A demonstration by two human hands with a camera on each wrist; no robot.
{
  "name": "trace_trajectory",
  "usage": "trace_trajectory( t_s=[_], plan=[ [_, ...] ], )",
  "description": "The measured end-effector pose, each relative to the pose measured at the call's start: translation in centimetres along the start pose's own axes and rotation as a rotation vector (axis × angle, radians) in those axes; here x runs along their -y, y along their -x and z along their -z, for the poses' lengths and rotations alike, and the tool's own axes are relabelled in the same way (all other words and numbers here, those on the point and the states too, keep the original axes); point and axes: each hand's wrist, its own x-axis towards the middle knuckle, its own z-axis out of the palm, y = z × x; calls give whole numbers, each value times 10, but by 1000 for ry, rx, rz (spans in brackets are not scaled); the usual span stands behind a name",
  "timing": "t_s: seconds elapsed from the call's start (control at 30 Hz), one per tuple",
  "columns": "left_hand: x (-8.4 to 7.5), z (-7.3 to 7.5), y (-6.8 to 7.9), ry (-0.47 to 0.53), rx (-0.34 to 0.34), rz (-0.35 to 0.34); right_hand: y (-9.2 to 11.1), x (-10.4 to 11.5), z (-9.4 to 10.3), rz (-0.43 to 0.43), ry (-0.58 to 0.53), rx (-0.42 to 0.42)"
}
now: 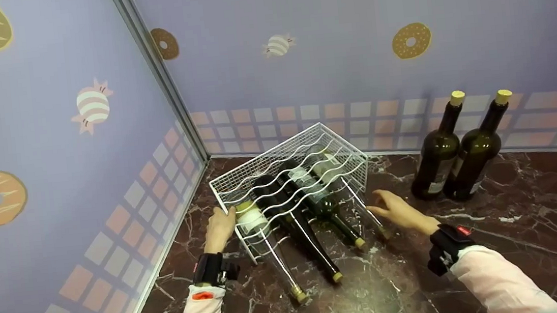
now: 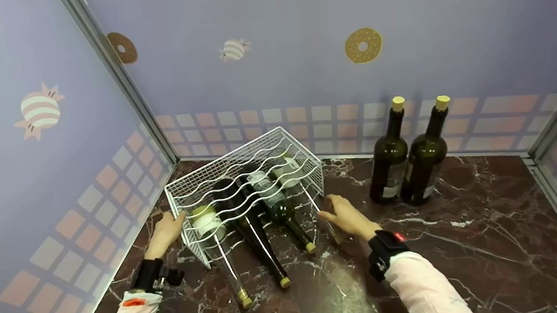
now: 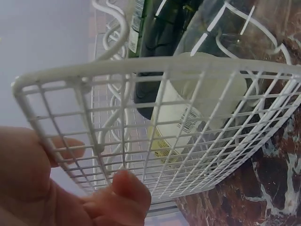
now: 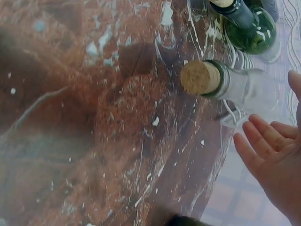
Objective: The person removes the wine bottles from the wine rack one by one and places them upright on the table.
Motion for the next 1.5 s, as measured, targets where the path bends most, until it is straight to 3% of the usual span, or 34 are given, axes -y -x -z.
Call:
trace_trajectory(
  t_s=[0.13,0.2,0.33,0.37,0.4,0.5,0.63,0.7,0.77,0.87,0.97,1.0,1.03,1.1,1.2,1.3,1.43,1.5],
  plan=[
    [2,-6,-3,-45,-25,33,-2,2,-10,-57,10,39],
    [17,-25,-21,-58,-66,45,-2,1,-14,-68,30,45],
    [58,-76,-66,-137,-185,41,-4,1,-23,-74,84,45],
    [68,-91,-80,-172,-216,67,-5,1,-25,-78,99,44],
    [73,-97,-86,-177,-223,74,-6,0,-26,-82,112,46],
    [84,-111,-96,-193,-310,69,-8,3,-30,-114,135,47],
    [88,-118,-99,-212,-394,64,-14,4,-37,-194,153,35],
    [88,-117,-98,-213,-384,62,-17,0,-42,-203,131,26],
    [85,-111,-94,-186,-320,46,-20,-7,-48,-203,91,32],
    [64,-83,-70,-124,-199,23,-29,-49,-70,-173,61,44],
    [32,-46,-36,-68,-123,40,-36,-60,-79,-287,86,71],
    [21,-34,-25,-73,-122,63,-38,-58,-80,-336,101,69],
    [15,-28,-19,-72,-122,75,-37,-42,-74,-390,106,75],
    [17,-29,-18,-65,-124,73,-34,-16,-64,-446,123,72],
    [37,-49,-36,-65,-132,36,-28,7,-54,-464,150,45],
    [46,-62,-46,-59,-125,13,-22,9,-48,-447,187,48],
    [35,-55,-40,-48,-115,52,-18,5,-45,-419,255,-4],
    [37,-55,-42,-50,-123,51,-18,3,-44,-398,278,-40]
  ],
)
